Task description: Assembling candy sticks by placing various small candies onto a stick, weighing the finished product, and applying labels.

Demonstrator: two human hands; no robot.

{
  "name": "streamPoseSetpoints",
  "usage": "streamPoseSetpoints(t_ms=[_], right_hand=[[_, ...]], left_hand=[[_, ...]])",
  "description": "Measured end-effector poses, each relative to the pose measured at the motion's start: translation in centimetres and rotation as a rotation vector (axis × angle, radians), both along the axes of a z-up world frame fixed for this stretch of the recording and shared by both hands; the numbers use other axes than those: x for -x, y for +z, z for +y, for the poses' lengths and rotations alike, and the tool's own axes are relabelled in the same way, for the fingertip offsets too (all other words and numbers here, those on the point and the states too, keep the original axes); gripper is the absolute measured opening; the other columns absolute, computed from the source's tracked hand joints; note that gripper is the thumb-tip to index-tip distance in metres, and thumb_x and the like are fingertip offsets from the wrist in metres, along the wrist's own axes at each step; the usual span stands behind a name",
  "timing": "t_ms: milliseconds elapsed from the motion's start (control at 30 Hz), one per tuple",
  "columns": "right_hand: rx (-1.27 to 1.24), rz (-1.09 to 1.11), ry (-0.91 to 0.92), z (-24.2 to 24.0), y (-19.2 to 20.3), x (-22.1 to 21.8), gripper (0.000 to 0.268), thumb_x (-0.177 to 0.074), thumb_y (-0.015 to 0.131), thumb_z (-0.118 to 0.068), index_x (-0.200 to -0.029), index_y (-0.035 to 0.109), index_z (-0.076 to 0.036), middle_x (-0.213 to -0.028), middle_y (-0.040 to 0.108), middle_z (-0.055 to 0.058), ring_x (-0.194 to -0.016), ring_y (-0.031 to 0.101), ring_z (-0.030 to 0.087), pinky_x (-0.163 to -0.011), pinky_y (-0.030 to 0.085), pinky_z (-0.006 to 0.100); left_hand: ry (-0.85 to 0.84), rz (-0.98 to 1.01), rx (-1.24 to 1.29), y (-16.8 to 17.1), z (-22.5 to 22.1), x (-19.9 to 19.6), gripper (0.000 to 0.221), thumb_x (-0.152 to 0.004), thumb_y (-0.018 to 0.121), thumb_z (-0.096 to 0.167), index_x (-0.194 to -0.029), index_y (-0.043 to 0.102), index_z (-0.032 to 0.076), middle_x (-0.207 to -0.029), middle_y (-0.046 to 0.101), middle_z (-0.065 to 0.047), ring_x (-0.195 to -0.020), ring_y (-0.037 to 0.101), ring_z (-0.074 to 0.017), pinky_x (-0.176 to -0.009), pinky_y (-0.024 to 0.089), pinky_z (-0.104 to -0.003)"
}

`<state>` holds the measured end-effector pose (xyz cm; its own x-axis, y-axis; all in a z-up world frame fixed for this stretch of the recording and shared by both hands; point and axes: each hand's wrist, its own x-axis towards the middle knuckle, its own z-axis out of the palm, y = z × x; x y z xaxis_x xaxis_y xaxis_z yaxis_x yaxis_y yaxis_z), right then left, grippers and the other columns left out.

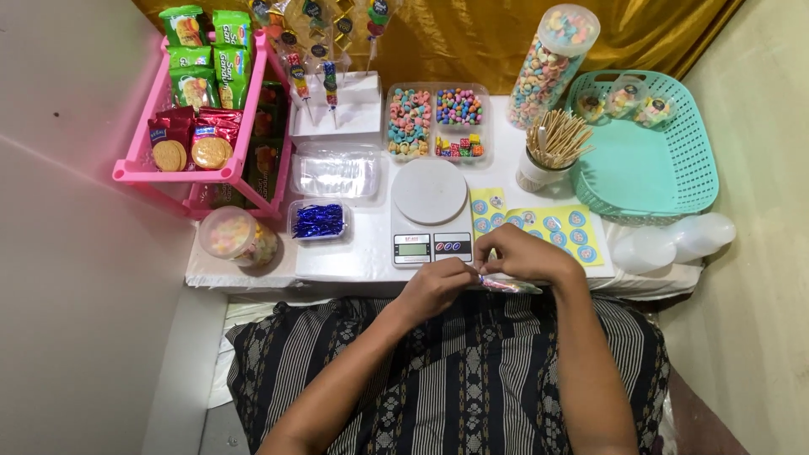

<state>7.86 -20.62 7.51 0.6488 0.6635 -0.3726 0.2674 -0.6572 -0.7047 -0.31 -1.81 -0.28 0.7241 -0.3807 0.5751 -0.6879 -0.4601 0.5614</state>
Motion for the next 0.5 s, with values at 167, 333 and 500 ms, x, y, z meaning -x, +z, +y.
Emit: streamPoseSetpoints(t_ms=[167, 333, 500], right_hand=[[-0.116, 0.135, 0.038, -1.4, -2.4, -1.1, 0.006, -0.079, 0.077, -0.005, -0.074, 0.077, -0.003, -0.069, 0.073, 0.012, -0.066, 0.064, 0.025, -0.073, 0.052, 0.04], [-0.284, 0.291, -0.013, -0.5, -4.0, -1.4, 0.007, -0.073, 0.071, -0.002, -0.07, 0.077, -0.001, -0.061, 0.065, 0.011, -0.059, 0.058, 0.023, -0.065, 0.047, 0.04], [-0.571, 0.314, -0.135, -0.4, -6.4, -2.3, 0.006, -0.08, 0.071, 0.002, -0.081, 0.077, 0.001, -0.072, 0.07, 0.014, -0.069, 0.065, 0.027, -0.07, 0.05, 0.04]], left_hand=[[-0.046, -0.311, 0.03, -1.4, -0.2, -0.2, 0.017, -0.1, 0.062, 0.003, -0.09, 0.073, 0.011, -0.087, 0.072, -0.005, -0.079, 0.07, -0.0204, -0.067, 0.059, -0.028], [0.014, -0.465, 0.017, -3.0, -0.2, -0.6, 0.019, -0.104, 0.058, 0.007, -0.093, 0.074, 0.009, -0.09, 0.072, -0.005, -0.082, 0.07, -0.0212, -0.069, 0.06, -0.029], [0.122, -0.107, 0.37, -3.3, 0.0, -1.1, 0.014, -0.093, 0.069, -0.001, -0.095, 0.076, 0.01, -0.081, 0.072, -0.002, -0.072, 0.069, -0.0214, -0.067, 0.059, -0.032]])
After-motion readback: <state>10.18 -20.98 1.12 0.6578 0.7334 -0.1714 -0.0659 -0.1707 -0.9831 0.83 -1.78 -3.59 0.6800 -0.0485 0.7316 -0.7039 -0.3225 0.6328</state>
